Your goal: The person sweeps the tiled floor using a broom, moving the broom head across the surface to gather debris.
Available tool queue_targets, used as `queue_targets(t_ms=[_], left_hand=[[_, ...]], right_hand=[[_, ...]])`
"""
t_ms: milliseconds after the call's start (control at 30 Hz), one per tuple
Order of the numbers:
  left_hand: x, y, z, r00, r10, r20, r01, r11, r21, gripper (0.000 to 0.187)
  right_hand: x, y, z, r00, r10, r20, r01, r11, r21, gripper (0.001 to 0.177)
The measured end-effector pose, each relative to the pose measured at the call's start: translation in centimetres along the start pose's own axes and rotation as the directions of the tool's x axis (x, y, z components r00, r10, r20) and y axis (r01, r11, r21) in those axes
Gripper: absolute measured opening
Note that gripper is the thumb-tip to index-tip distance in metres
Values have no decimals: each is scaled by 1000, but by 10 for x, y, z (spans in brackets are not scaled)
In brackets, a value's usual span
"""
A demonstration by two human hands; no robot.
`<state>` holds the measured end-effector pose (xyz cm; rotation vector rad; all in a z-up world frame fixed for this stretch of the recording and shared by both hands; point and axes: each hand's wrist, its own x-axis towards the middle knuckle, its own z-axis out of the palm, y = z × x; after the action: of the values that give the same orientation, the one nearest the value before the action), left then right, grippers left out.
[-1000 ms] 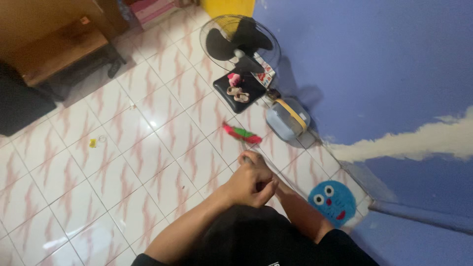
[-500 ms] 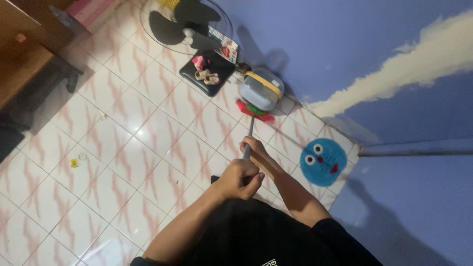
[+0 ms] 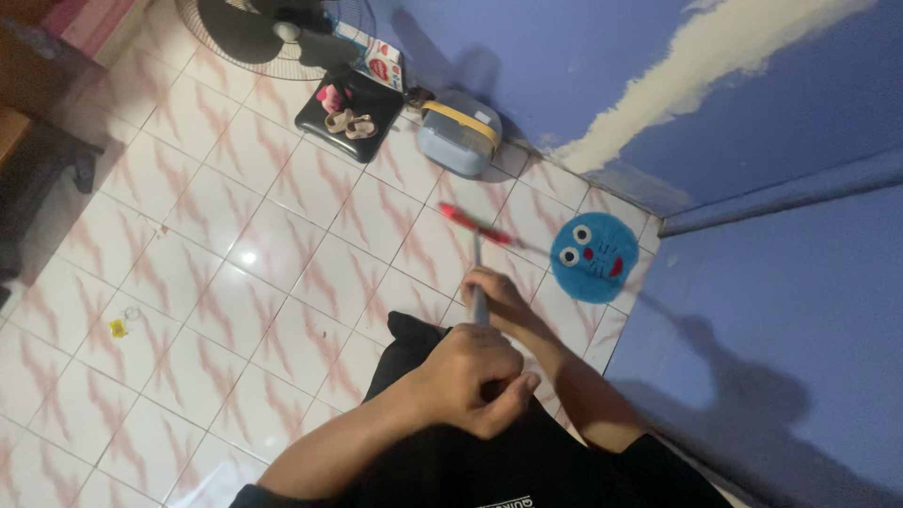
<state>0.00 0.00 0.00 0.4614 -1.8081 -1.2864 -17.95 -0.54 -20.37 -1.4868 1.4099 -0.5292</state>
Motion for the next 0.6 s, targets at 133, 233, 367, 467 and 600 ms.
queue_targets(t_ms=[133,233,367,467,600], left_hand=[[7,-56,37,1000,11,23,-11,1000,-14,35],[10,-113,65,996,-72,45,73,997,-17,33],[9,-165,95,995,-97,-12,97,995,36,28],[6,-156,100,974,-211,78,210,978,22,28],[6,-96,84,963,-227,144,230,973,-1,29]], right_hand=[[9,70,-40,997,37,-68,-40,999,-35,14],[23,137,-56,957,-147,-251,81,963,-257,32],[26,191,-53,943,-81,-322,20,982,-188,34],[18,178,-39,939,148,-310,-179,981,-75,31],[-26,110,-21,938,119,-325,-123,992,8,23]])
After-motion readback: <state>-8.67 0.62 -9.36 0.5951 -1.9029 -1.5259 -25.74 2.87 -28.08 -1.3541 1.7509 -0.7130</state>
